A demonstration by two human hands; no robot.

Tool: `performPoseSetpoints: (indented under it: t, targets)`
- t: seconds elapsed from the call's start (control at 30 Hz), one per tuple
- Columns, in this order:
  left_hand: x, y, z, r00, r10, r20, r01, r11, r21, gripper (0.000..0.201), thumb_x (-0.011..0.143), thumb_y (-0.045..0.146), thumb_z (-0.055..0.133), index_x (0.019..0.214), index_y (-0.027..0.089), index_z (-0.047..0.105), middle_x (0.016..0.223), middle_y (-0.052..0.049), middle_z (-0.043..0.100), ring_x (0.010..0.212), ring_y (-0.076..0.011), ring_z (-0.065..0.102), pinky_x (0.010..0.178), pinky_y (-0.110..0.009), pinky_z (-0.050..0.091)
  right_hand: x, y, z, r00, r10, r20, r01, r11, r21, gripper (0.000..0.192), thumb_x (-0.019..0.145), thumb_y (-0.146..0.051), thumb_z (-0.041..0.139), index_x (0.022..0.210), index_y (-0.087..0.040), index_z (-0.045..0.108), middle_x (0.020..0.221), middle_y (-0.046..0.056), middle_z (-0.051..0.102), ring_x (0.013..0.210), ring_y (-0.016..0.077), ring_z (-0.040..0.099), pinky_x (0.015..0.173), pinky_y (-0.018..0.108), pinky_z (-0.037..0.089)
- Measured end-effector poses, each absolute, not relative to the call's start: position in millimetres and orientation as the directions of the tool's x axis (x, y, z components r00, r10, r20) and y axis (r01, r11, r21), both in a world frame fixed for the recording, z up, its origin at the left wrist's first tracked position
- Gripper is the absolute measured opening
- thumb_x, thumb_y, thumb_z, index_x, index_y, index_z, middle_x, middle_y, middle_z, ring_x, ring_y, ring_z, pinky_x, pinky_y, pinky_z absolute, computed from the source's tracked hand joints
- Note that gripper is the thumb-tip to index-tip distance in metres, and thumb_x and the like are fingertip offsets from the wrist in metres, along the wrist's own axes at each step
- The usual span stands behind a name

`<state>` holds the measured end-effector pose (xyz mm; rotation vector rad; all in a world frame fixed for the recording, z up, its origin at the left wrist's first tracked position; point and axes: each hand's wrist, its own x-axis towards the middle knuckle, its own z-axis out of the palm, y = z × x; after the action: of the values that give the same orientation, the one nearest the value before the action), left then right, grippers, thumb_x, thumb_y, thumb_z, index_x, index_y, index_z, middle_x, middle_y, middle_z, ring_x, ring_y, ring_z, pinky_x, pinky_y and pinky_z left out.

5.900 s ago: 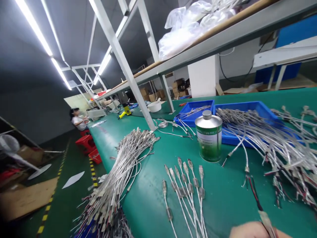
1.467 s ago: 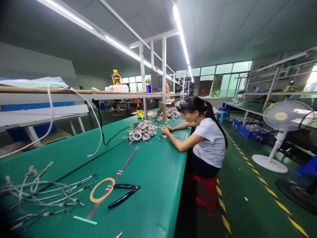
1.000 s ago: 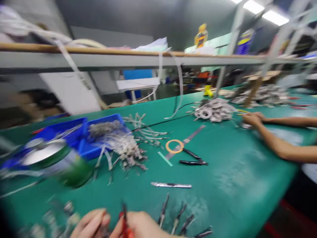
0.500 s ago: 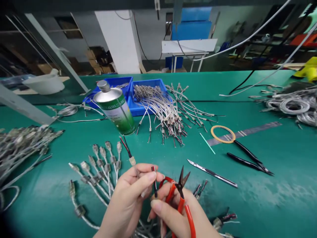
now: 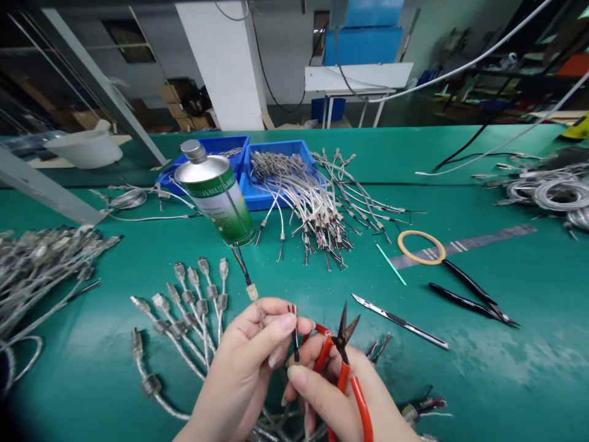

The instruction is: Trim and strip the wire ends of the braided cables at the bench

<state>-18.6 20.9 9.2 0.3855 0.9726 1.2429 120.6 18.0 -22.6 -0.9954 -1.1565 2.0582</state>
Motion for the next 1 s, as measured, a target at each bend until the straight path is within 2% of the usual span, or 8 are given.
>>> performPoseSetpoints:
  t: [0.33,0.43,0.57,0.67,0.73,0.8,0.9,1.0]
  targets:
    - [-20,20,9,-0.03,0.913,-0.408,-0.539,0.329,0.775,0.015,0.078,0.028,0.068,0.078,0.014,0.062,0.069,0.0,0.06,0.052,-0.005,0.033,0.049,-0.018,0.027,122,17,-21,-0.511,0.777,-0.368,-0.029,-0.444,-0.896,0.034,0.08,-0.047,0.068,0.082,-0.018,0.05,0.071,-0.001,0.057,0.054,0.0097,0.052,0.051,0.021,0.045]
    - [-19,22,9,-0.025,0.918,-0.396,-0.544,0.319,0.776,0.015,0.082,0.031,0.064,0.083,0.016,0.064,0.077,-0.001,0.06,0.054,-0.0057,0.034,0.051,-0.019,0.028,123,23,-17,-0.371,0.866,-0.336,0.053,-0.341,-0.939,0.032,0.08,-0.047,0.067,0.084,-0.018,0.054,0.067,-0.002,0.053,0.054,0.0105,0.05,0.051,0.021,0.044]
    - [-17,22,5,0.014,0.942,-0.337,-0.496,0.299,0.816,0.019,0.089,0.035,0.053,0.09,0.021,0.066,0.079,-0.001,0.056,0.067,-0.0106,0.045,0.063,-0.023,0.037,137,37,-3,0.06,0.998,0.009,0.321,-0.011,-0.947,0.039,0.085,-0.043,0.061,0.117,-0.022,0.056,0.071,-0.001,0.056,0.053,0.0117,0.05,0.049,0.022,0.043]
    - [-14,21,1,0.022,0.962,-0.27,-0.253,0.267,0.93,0.019,0.086,0.034,0.058,0.091,0.022,0.072,0.082,-0.003,0.059,0.081,-0.0145,0.051,0.076,-0.026,0.038,153,42,3,0.295,0.918,0.266,0.408,0.131,-0.903,0.029,0.085,-0.04,0.061,0.108,-0.022,0.063,0.073,0.001,0.058,0.054,0.0128,0.054,0.05,0.023,0.045]
    - [-10,19,-2,0.046,0.962,-0.269,-0.169,0.273,0.947,0.014,0.081,0.03,0.065,0.086,0.021,0.074,0.082,-0.004,0.062,0.08,-0.0157,0.053,0.076,-0.027,0.039,160,42,3,0.26,0.938,0.231,0.303,0.148,-0.941,0.023,0.085,-0.04,0.062,0.095,-0.02,0.065,0.077,0.004,0.062,0.052,0.0137,0.055,0.047,0.024,0.045]
    - [-5,18,-4,0.083,0.952,-0.296,-0.206,0.307,0.929,0.007,0.074,0.025,0.07,0.077,0.019,0.071,0.076,-0.003,0.064,0.073,-0.0152,0.054,0.071,-0.028,0.04,161,40,2,0.062,0.997,0.047,0.136,0.038,-0.99,0.024,0.087,-0.042,0.06,0.093,-0.019,0.065,0.074,0.004,0.064,0.05,0.0144,0.055,0.045,0.025,0.046]
    - [3,16,-7,0.111,0.938,-0.327,-0.283,0.345,0.895,0.014,0.065,0.016,0.074,0.067,0.018,0.06,0.063,0.002,0.059,0.063,-0.013,0.051,0.065,-0.026,0.04,153,38,3,-0.194,0.966,-0.17,0.017,-0.17,-0.985,0.025,0.087,-0.043,0.06,0.097,-0.021,0.066,0.08,0.005,0.068,0.074,0.0185,0.065,0.068,0.027,0.053]
    - [4,16,-8,0.081,0.953,-0.292,-0.27,0.303,0.914,0.017,0.066,0.017,0.074,0.068,0.018,0.057,0.065,0.002,0.058,0.066,-0.0129,0.052,0.066,-0.025,0.04,147,39,6,-0.202,0.961,-0.191,0.01,-0.193,-0.981,0.024,0.083,-0.043,0.066,0.092,-0.021,0.067,0.097,0.005,0.069,0.092,0.0191,0.063,0.079,0.025,0.05]
